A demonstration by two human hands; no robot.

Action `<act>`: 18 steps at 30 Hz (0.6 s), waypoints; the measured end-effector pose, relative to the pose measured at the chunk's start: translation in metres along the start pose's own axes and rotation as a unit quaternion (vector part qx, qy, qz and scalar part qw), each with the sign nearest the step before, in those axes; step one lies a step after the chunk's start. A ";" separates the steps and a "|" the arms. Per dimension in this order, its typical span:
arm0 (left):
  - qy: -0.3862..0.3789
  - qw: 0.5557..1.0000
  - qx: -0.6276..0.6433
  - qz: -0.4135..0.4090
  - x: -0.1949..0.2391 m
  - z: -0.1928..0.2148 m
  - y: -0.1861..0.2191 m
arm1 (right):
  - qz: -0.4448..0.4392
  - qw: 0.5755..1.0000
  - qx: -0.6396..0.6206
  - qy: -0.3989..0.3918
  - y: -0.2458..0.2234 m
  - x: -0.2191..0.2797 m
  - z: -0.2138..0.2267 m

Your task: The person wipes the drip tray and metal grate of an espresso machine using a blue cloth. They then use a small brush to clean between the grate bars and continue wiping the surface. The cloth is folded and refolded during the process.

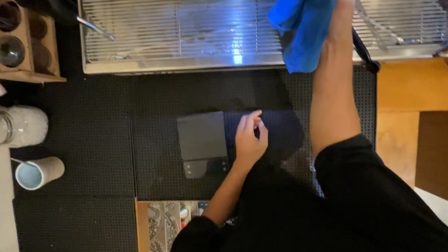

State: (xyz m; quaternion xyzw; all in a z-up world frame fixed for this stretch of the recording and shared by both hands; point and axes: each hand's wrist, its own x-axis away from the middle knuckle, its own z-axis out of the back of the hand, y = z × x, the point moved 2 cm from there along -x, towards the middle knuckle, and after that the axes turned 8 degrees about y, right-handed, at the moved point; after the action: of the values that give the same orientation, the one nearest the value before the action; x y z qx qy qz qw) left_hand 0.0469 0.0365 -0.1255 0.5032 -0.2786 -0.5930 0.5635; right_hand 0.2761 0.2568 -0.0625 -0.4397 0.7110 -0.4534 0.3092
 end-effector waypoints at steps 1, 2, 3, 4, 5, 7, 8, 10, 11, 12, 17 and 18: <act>0.008 1.000 -0.002 -0.013 0.004 0.000 0.001 | -0.003 1.000 -0.005 0.002 0.002 0.003 0.003; 0.007 1.000 -0.004 -0.019 0.005 0.000 0.000 | -0.001 1.000 -0.009 0.001 0.003 0.005 0.003; 0.007 1.000 -0.006 -0.025 0.006 -0.001 0.000 | 0.001 1.000 -0.014 0.001 0.003 0.005 0.002; 0.006 0.999 -0.009 -0.031 0.007 0.000 0.000 | 0.003 1.000 -0.017 0.001 0.005 0.006 0.001; 0.013 0.999 -0.011 -0.040 0.008 0.000 0.000 | 0.007 1.000 -0.021 0.001 0.005 0.007 0.000; 0.023 0.998 -0.017 -0.058 0.011 0.001 0.000 | 0.020 0.999 -0.025 0.006 0.007 0.012 -0.004; 0.023 0.998 -0.018 -0.060 0.010 0.000 0.001 | 0.028 0.999 -0.032 0.007 0.005 0.009 -0.008; 0.022 0.998 -0.019 -0.063 0.011 0.001 0.001 | 0.065 0.998 0.002 -0.006 0.004 0.013 -0.018; 0.021 0.997 -0.019 -0.066 0.014 0.003 0.000 | 0.098 0.994 0.035 -0.019 0.005 0.019 -0.025; 0.021 0.997 -0.016 -0.068 0.014 0.003 0.000 | 0.178 0.981 0.075 0.002 0.001 0.021 -0.033; 0.012 0.998 -0.020 -0.063 0.012 0.002 -0.001 | 0.410 0.867 0.250 0.131 -0.006 0.042 -0.079; 0.013 0.998 -0.021 -0.059 0.014 0.003 -0.001 | 0.409 0.863 0.261 0.143 -0.007 0.045 -0.087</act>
State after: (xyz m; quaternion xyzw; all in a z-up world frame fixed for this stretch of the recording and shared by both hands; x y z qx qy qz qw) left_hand 0.0459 0.0230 -0.1288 0.5150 -0.2283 -0.6243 0.5412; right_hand 0.1865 0.2473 -0.0238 0.0573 0.7192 -0.5129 0.4652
